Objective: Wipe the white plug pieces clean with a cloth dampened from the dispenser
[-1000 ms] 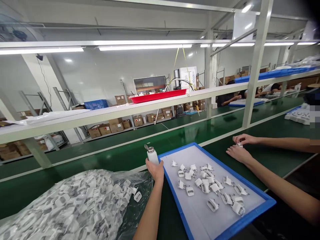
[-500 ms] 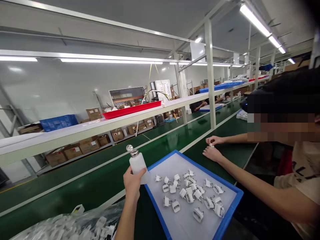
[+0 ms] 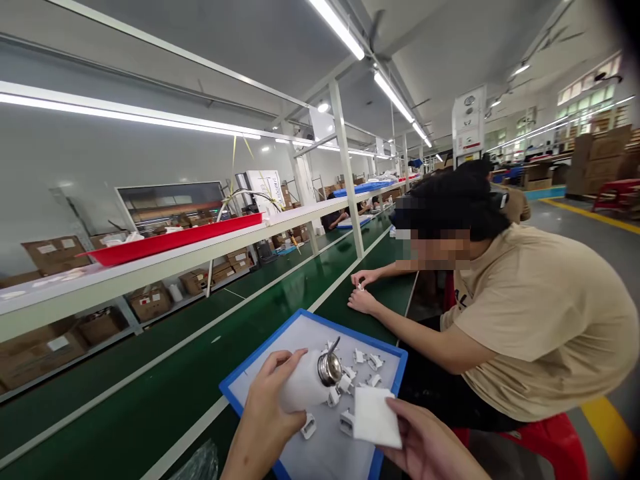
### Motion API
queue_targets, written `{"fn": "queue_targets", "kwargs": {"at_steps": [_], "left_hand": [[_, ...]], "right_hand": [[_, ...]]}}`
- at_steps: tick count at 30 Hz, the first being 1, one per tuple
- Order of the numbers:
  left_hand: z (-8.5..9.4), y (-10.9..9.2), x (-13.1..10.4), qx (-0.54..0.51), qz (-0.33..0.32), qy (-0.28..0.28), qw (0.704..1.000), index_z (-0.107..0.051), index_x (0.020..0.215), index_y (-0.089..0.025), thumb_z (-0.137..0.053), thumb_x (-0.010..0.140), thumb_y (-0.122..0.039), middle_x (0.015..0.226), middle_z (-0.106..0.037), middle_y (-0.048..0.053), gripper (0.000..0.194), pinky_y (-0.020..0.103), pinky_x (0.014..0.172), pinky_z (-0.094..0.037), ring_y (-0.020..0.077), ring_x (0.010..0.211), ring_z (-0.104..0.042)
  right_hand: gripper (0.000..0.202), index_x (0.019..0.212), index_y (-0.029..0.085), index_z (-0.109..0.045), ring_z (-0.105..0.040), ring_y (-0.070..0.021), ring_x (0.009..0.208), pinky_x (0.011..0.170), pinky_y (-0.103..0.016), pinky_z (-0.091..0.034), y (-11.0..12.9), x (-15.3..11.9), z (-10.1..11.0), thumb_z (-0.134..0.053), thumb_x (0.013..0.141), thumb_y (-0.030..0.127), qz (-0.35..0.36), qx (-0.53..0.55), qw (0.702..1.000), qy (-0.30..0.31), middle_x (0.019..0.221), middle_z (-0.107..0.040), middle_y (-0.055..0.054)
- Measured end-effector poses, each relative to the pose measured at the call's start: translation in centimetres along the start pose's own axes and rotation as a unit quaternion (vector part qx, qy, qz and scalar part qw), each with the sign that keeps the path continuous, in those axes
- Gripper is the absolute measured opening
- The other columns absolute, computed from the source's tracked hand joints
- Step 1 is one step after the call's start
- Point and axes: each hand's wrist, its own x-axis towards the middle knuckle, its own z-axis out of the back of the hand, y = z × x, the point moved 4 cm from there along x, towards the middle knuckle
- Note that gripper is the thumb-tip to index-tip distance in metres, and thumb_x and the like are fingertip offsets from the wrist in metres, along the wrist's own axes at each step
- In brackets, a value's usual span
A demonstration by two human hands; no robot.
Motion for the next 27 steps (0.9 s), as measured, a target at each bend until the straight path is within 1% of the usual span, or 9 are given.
{"fn": "queue_targets", "kwargs": {"at_steps": [2,4,6,8,12,15,17,21,27], "left_hand": [[-0.3,0.2,0.0,0.042,-0.014,0.012,0.999,-0.069,0.128,-0.033,-0.062,0.066,-0.009,0.129,-0.059,0.007,0.067,0.032,0.09,-0.053,0.0299,0.12,-0.061],[-0.5,0.6,0.0,0.09,-0.027,0.027,0.995,-0.067,0.131,-0.034,-0.06,0.066,-0.006,0.131,-0.059,0.008,0.072,0.036,0.094,-0.053,0.0307,0.122,-0.06],[-0.5,1.0,0.0,0.137,-0.037,0.03,0.989,-0.066,0.133,-0.038,-0.058,0.066,-0.003,0.134,-0.058,0.008,0.076,0.042,0.098,-0.052,0.033,0.125,-0.058],[-0.4,1.2,-0.2,0.176,-0.049,0.026,0.983,-0.065,0.134,-0.039,-0.056,0.066,-0.001,0.135,-0.059,0.009,0.079,0.047,0.098,-0.052,0.035,0.126,-0.056],[0.0,1.1,-0.6,0.239,-0.075,0.014,0.968,-0.064,0.135,-0.04,-0.053,0.067,0.003,0.136,-0.06,0.008,0.082,0.053,0.099,-0.051,0.038,0.129,-0.054],[0.2,1.1,-0.7,0.286,-0.098,0.003,0.953,-0.063,0.135,-0.039,-0.048,0.068,0.007,0.136,-0.06,0.008,0.083,0.057,0.104,-0.048,0.0365,0.127,-0.055],[0.2,1.1,-0.7,0.315,-0.125,-0.001,0.941,-0.063,0.136,-0.037,-0.045,0.068,0.009,0.134,-0.061,0.009,0.084,0.059,0.108,-0.044,0.0338,0.125,-0.057],[0.3,1.0,-0.8,0.359,-0.176,-0.008,0.917,-0.061,0.136,-0.036,-0.044,0.065,0.01,0.132,-0.063,0.009,0.087,0.064,0.114,-0.035,0.0307,0.125,-0.059],[0.4,0.6,-1.1,0.414,-0.223,-0.032,0.882,-0.059,0.138,-0.035,-0.042,0.068,0.009,0.128,-0.066,0.011,0.085,0.069,0.11,-0.036,0.0334,0.118,-0.062]], "right_hand": [[0.042,0.099,0.013,-0.071,-0.076,-0.0275,0.094,0.079,-0.036,-0.063,0.0,0.0,-2.7,-0.089,0.068,0.034,0.014,0.032,0.999,-0.004,0.1,-0.08,-0.014],[0.041,0.102,0.01,-0.07,-0.076,-0.0276,0.095,0.082,-0.037,-0.063,0.2,-0.5,-4.7,-0.087,0.071,0.032,0.012,0.039,0.999,0.012,0.104,-0.079,-0.016],[0.036,0.103,0.01,-0.071,-0.076,-0.0273,0.095,0.084,-0.037,-0.063,0.3,-1.2,-5.9,-0.084,0.076,0.03,0.005,0.038,0.999,0.031,0.104,-0.079,-0.017],[0.031,0.102,0.011,-0.071,-0.076,-0.0263,0.096,0.086,-0.037,-0.062,0.5,-1.8,-6.7,-0.082,0.078,0.028,0.001,0.036,0.998,0.045,0.104,-0.079,-0.015],[0.023,0.096,0.011,-0.071,-0.076,-0.0243,0.092,0.086,-0.035,-0.061,0.6,-2.5,-7.5,-0.08,0.079,0.024,-0.004,0.035,0.998,0.057,0.098,-0.08,-0.014],[0.015,0.093,0.009,-0.07,-0.075,-0.022,0.084,0.081,-0.034,-0.062,0.4,-2.4,-7.8,-0.075,0.083,0.02,0.002,0.041,0.998,0.052,0.093,-0.079,-0.015],[0.017,0.095,0.008,-0.069,-0.074,-0.0219,0.082,0.079,-0.034,-0.062,0.2,-2.3,-7.9,-0.075,0.083,0.018,0.007,0.045,0.998,0.051,0.093,-0.079,-0.015],[0.026,0.097,0.008,-0.067,-0.074,-0.0226,0.084,0.081,-0.037,-0.062,-0.1,-2.5,-7.9,-0.079,0.077,0.018,0.008,0.042,0.998,0.047,0.092,-0.078,-0.014],[0.028,0.089,0.013,-0.064,-0.073,-0.0183,0.077,0.079,-0.034,-0.062,-0.5,-2.2,-7.8,-0.083,0.073,0.026,0.007,0.03,0.998,0.048,0.085,-0.078,-0.01]]}}
